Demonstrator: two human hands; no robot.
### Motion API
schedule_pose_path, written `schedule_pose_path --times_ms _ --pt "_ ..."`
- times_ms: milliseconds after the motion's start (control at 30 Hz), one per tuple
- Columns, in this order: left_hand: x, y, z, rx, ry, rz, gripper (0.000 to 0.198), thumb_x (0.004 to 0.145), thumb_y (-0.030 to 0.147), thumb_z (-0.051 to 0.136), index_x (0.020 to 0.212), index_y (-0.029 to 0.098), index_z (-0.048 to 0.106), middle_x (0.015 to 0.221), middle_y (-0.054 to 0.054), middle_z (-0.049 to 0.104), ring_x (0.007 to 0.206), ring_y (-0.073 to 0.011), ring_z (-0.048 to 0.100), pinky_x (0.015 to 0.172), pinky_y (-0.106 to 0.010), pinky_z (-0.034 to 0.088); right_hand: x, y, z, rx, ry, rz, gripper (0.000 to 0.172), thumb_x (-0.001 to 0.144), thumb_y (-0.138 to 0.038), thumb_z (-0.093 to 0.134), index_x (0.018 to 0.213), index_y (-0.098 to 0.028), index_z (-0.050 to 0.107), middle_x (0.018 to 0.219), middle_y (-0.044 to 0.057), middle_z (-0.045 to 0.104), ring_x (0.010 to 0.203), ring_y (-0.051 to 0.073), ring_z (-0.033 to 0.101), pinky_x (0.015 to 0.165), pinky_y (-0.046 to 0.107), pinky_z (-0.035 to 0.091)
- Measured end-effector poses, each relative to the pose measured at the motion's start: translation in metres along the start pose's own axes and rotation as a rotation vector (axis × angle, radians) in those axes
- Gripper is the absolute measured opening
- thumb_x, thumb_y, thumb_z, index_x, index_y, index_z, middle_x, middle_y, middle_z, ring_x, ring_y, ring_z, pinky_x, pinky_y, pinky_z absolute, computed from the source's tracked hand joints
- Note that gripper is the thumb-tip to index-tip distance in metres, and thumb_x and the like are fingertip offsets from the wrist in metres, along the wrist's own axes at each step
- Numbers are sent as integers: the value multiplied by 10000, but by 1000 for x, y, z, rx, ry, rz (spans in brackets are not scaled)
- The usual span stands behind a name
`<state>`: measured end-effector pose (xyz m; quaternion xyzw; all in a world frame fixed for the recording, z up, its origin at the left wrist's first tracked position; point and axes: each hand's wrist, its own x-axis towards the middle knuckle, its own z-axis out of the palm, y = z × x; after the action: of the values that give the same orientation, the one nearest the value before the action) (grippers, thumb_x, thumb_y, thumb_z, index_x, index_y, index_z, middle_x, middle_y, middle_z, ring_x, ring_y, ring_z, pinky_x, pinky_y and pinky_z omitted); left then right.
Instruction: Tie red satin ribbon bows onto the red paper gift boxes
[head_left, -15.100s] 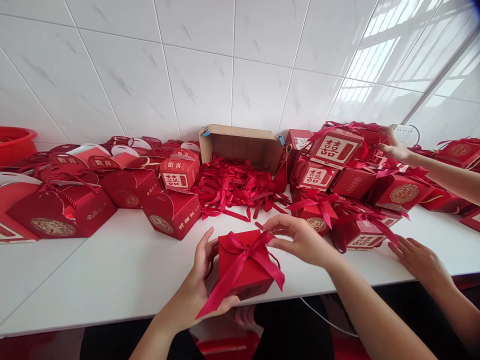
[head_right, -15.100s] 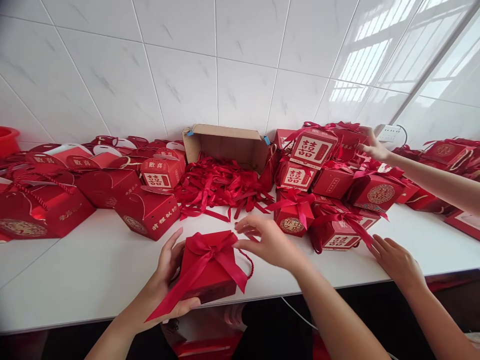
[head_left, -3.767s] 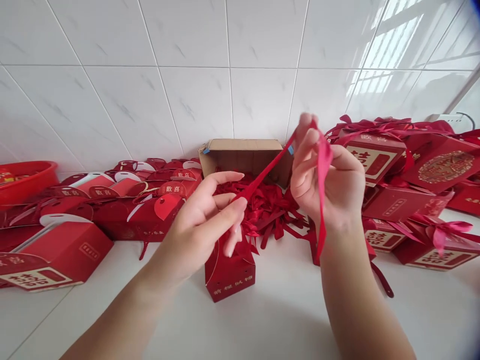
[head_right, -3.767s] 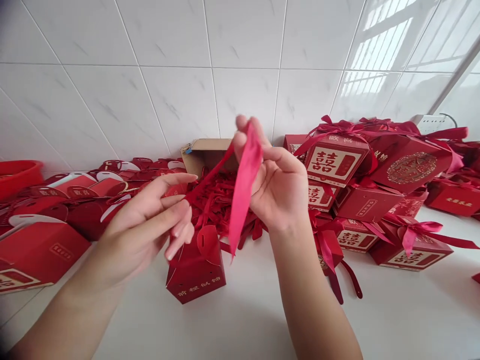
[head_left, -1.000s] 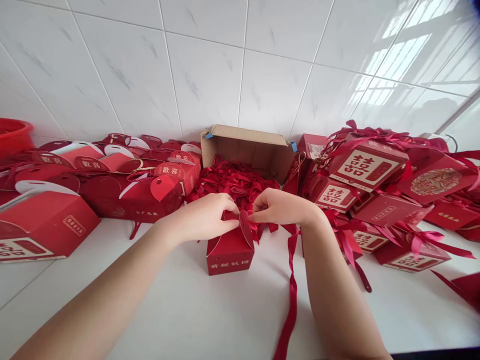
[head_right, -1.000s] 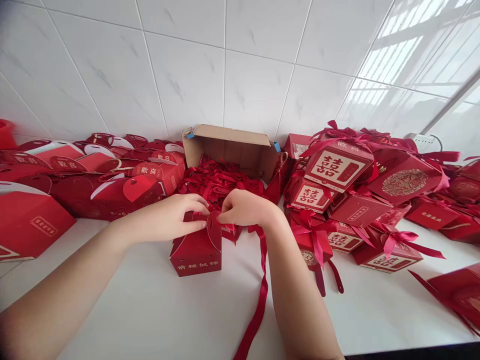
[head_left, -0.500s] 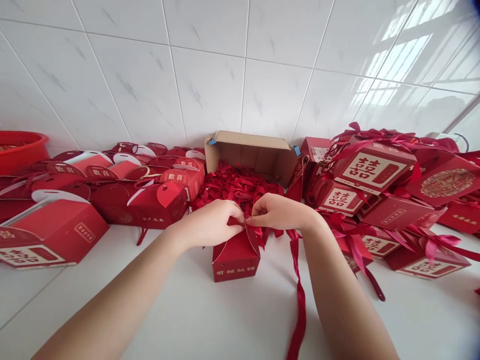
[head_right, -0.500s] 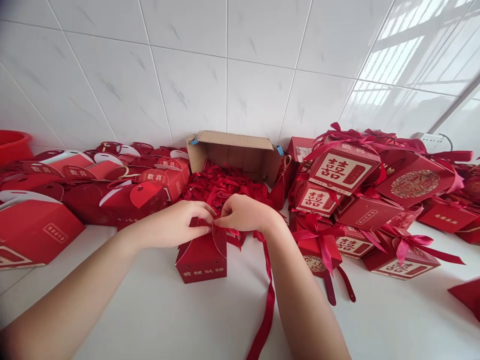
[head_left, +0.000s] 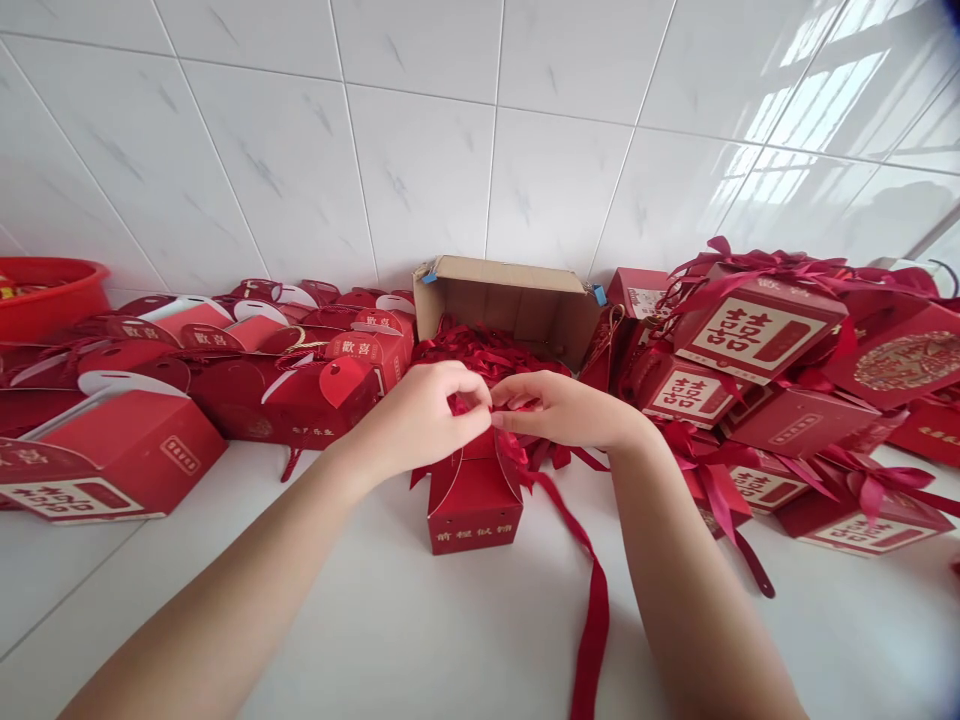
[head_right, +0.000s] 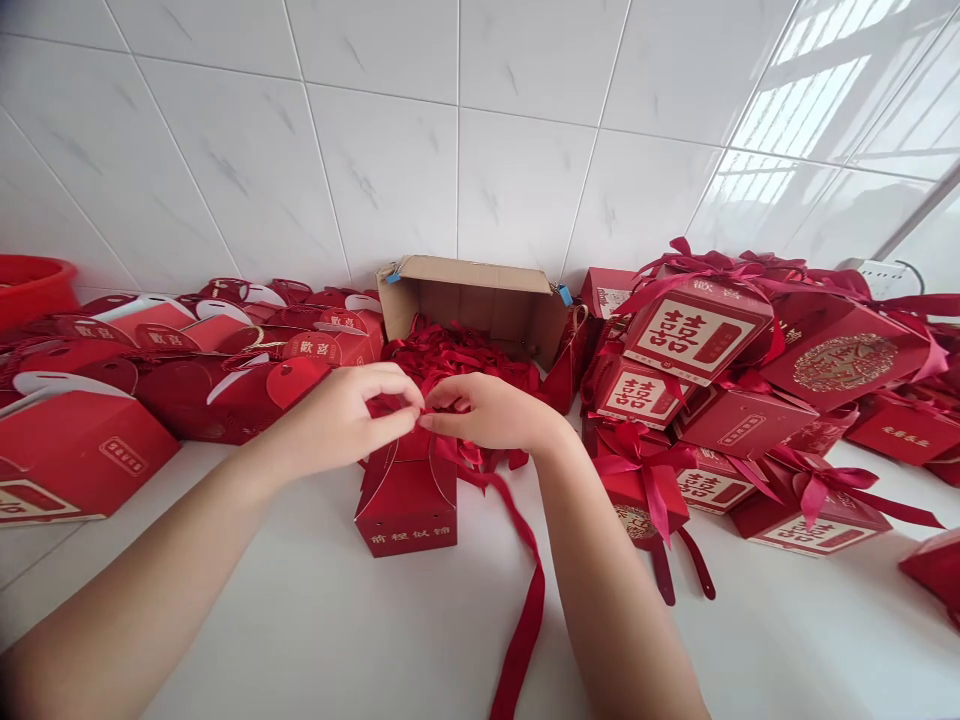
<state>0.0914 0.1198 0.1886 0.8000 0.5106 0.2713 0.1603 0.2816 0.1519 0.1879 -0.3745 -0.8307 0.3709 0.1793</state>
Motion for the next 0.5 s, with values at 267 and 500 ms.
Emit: schedule_pose_path --times_ms 267,500 --pt "-21 4 -22 248 -175 -192 326 773 561 530 771 243 604 662 7 640 533 -167 563 440 -263 356 -8 -1 -8 403 61 -188 233 842 -378 644 810 -148 626 733 -4 579 632 93 502 592 231 408" --pt "-22 -5 -16 362 -394 -219 252 740 479 548 678 235 531 603 -11 582 455 -158 477 412 -284 255 -45 -23 -19 417 532 -355 134 889 -272 593 790 -203 649 785 13 622 755 139 588 710 276 476"
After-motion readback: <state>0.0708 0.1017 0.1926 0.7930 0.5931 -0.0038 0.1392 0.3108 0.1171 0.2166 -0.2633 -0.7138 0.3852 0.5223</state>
